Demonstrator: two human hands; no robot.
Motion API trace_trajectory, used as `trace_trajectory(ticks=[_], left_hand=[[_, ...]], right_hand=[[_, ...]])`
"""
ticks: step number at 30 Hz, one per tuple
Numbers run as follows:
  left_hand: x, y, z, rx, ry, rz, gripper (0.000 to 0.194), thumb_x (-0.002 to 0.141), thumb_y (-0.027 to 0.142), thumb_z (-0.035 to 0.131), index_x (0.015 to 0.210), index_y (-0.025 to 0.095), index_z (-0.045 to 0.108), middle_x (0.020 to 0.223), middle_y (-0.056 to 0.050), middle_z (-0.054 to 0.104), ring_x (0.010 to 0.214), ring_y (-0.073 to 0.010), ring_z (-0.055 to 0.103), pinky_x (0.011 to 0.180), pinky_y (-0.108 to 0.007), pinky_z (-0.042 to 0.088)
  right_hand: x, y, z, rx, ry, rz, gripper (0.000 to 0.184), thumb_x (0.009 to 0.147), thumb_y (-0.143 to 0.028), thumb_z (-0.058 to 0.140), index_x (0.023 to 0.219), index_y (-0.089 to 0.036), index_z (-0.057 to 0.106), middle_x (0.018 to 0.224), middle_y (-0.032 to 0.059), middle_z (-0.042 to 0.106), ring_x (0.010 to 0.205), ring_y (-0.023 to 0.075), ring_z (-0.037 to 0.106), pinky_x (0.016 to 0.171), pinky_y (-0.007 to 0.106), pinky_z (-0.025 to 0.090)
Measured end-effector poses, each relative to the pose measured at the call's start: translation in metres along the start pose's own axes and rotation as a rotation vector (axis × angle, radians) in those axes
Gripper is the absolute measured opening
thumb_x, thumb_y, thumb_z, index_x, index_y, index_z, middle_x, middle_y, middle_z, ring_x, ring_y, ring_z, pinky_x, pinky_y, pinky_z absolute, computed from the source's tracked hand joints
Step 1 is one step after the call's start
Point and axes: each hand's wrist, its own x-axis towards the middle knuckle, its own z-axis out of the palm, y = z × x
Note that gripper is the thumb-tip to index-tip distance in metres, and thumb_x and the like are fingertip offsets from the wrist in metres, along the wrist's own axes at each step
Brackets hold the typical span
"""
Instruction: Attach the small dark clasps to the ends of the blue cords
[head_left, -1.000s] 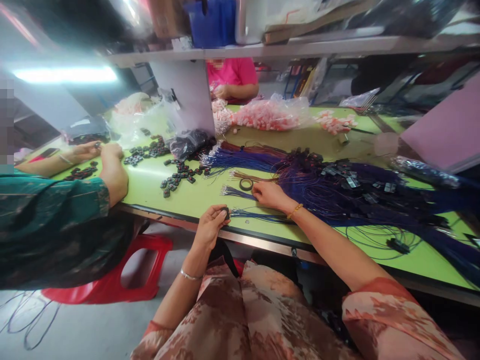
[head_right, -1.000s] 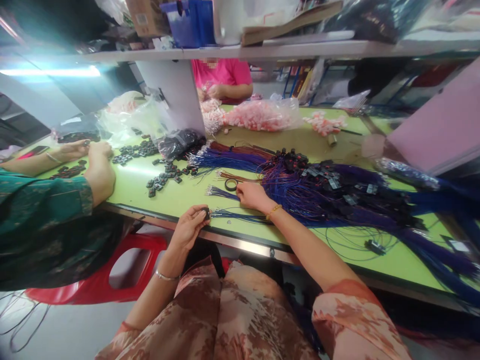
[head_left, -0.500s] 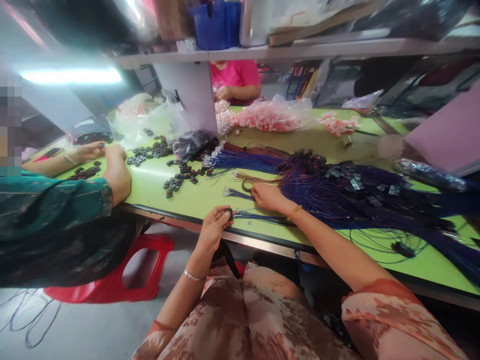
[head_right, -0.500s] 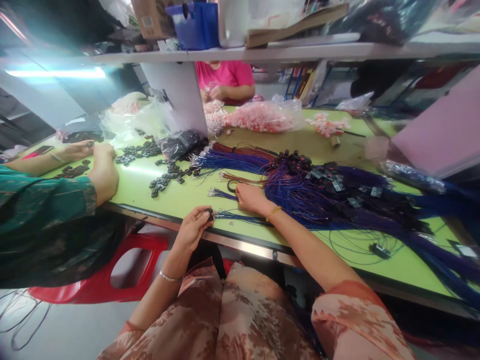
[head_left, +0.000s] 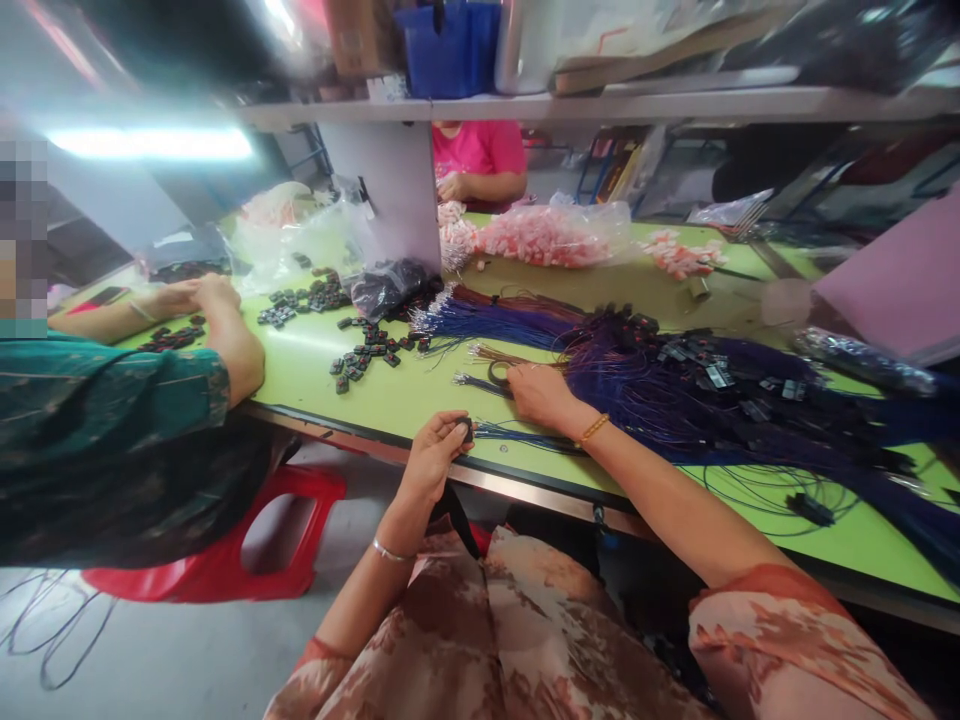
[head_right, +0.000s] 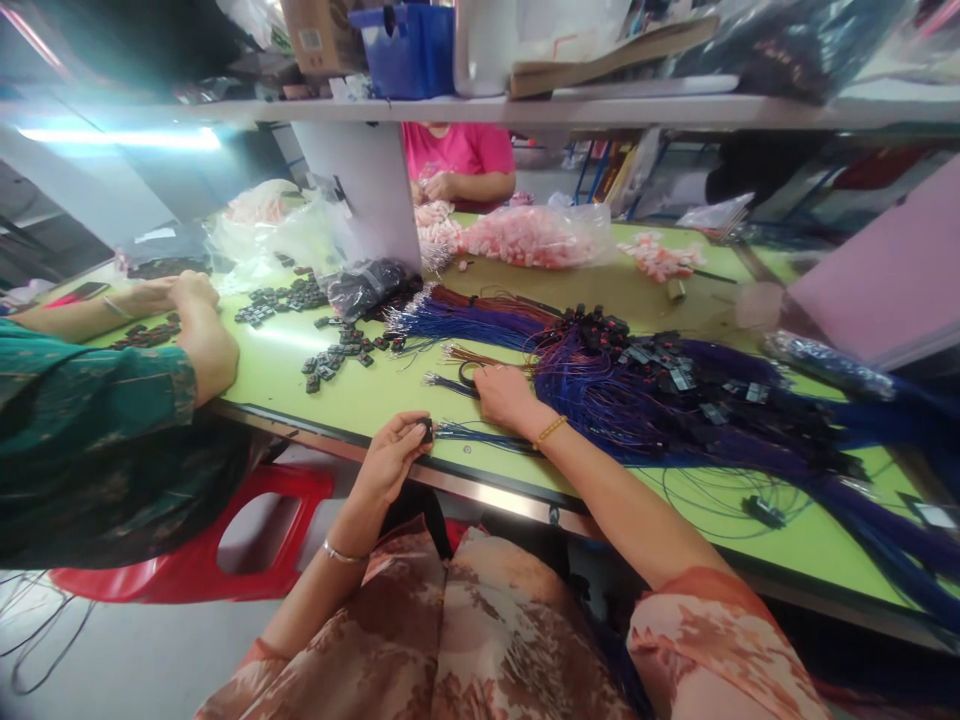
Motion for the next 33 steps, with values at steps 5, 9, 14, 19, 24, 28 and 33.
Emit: trace_trajectory(ticks=[5,9,14,19,24,28,33], left_hand=[[0.001,-0.001,0.002,-0.002,0.0,-0.008,0.037,0.06,0.029,0.083,0.09,0.014,0.066,0.08,-0.003,0.068,0.071,-0.0102,0.062,0.066,-0.021,0.049],[0.0,-0.001,0.005,-0.003,-0.008,-0.014,0.039,0.059,0.03,0.083,0.091,0.015,0.066,0.08,-0.002,0.068,0.07,-0.0092,0.061,0.066,-0.021,0.049],[0.001,-0.004,0.006,-0.015,-0.009,0.01,0.039,0.061,0.03,0.082,0.093,0.016,0.064,0.082,-0.002,0.068,0.072,-0.0096,0.061,0.068,-0.021,0.049],[0.004,-0.006,0.008,-0.075,-0.019,0.023,0.037,0.064,0.029,0.08,0.094,0.016,0.062,0.086,-0.004,0.068,0.077,-0.0115,0.062,0.074,-0.024,0.049],[0.008,-0.005,0.012,-0.132,-0.011,0.004,0.031,0.068,0.024,0.075,0.095,0.016,0.062,0.089,-0.004,0.067,0.08,-0.0115,0.061,0.076,-0.025,0.048],[0.009,-0.005,0.015,-0.156,-0.019,-0.009,0.03,0.069,0.022,0.074,0.096,0.015,0.062,0.089,-0.004,0.067,0.079,-0.0112,0.061,0.077,-0.025,0.049],[0.009,-0.006,0.015,-0.162,-0.044,0.001,0.03,0.071,0.022,0.073,0.097,0.015,0.061,0.094,-0.006,0.068,0.084,-0.013,0.063,0.082,-0.028,0.048]], right_hand=[[0.012,-0.008,-0.002,0.213,0.109,0.017,0.02,0.088,-0.021,0.043,0.091,-0.013,0.061,0.088,0.0119,0.067,0.073,0.0194,0.058,0.064,0.028,0.034],[0.03,-0.022,-0.003,0.49,0.21,-0.103,0.014,0.082,-0.018,0.047,0.079,-0.014,0.06,0.076,0.0047,0.064,0.064,0.0128,0.05,0.061,0.024,0.032],[0.042,-0.034,-0.007,0.725,0.26,-0.113,0.01,0.077,-0.021,0.051,0.073,-0.015,0.058,0.067,-0.0002,0.058,0.061,0.0105,0.046,0.058,0.022,0.03],[0.022,-0.035,-0.01,0.986,0.24,-0.153,0.01,0.074,-0.023,0.051,0.07,-0.016,0.055,0.062,-0.0029,0.054,0.056,0.0089,0.043,0.055,0.021,0.032],[-0.015,-0.037,-0.007,1.128,0.186,-0.116,0.009,0.074,-0.024,0.054,0.07,-0.016,0.055,0.056,-0.0043,0.053,0.052,0.0078,0.041,0.05,0.02,0.03],[-0.032,-0.039,-0.005,1.064,0.194,-0.061,0.017,0.076,-0.028,0.054,0.064,-0.015,0.055,0.054,-0.0044,0.05,0.05,0.0072,0.038,0.048,0.02,0.026],[-0.038,-0.042,-0.007,0.901,0.24,-0.07,0.019,0.074,-0.026,0.054,0.059,-0.016,0.051,0.052,-0.0048,0.045,0.051,0.0075,0.036,0.05,0.021,0.023]])
